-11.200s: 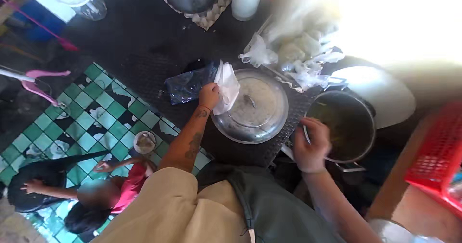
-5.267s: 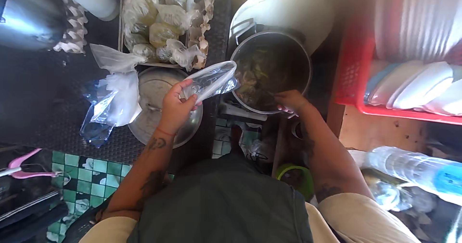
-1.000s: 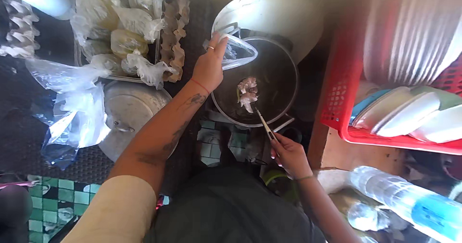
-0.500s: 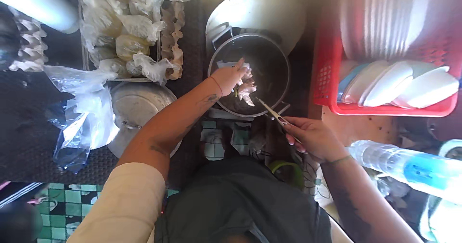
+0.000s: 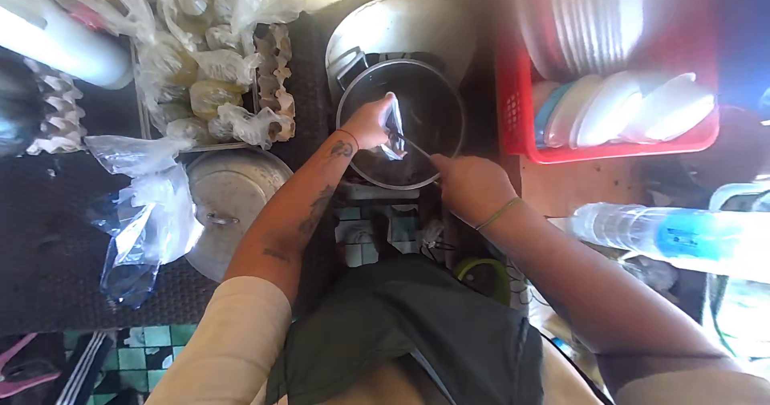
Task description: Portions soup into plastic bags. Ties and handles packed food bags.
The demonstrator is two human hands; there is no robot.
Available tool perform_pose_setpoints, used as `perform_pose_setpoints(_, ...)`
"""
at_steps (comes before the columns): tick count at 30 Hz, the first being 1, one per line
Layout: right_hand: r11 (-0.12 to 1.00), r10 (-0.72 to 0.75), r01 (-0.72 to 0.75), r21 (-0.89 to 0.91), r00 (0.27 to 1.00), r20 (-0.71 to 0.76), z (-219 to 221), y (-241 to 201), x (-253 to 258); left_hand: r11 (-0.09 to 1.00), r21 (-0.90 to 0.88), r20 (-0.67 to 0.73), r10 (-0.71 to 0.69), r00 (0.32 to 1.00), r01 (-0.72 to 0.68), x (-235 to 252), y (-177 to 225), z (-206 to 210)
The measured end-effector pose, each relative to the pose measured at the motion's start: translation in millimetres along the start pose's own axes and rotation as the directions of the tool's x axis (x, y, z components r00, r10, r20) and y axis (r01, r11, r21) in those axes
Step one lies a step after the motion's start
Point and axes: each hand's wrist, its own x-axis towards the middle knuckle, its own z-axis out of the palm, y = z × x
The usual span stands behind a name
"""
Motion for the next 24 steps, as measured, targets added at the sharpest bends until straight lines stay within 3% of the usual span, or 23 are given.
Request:
perform_pose_setpoints(3,0.998,0.026,-0.025,-0.051,0.999,0.020,-8.5,4.3,-0.6,0.979,-0.189,-0.058,-0.086,0.995,0.073,-6.2,-13.6,-1.9)
perform_pose_setpoints(6,1.000,0.017,-0.017,-0.005,0.994,-0.104,-5.2,21.3,-5.4,0.921,-0.372,-0.064,-0.148,0.987,0.114,-12.6,-21.4,-2.3)
perform_pose_setpoints(9,0.996,0.001,0.018,0.088,0.979,-0.206,1.7,41.4,-8.2,0.896,-0.430,-0.074,-0.155,0.985,0.109,-15.7,-21.5,-4.8)
perform_pose_setpoints(16,0.965,-0.015,0.073,0.252,0.974,-0.225,6.3,59.8,-17.8,0.887,-0.458,-0.074,-0.104,0.992,0.059,-19.9,-17.4,-11.1)
perform_pose_setpoints(24,0.998,-0.033,0.038,0.053,0.994,-0.105,9.9,35.8,-13.5,0.951,-0.298,0.010,-0.083,0.996,0.083,-23.4,-11.2,-9.0)
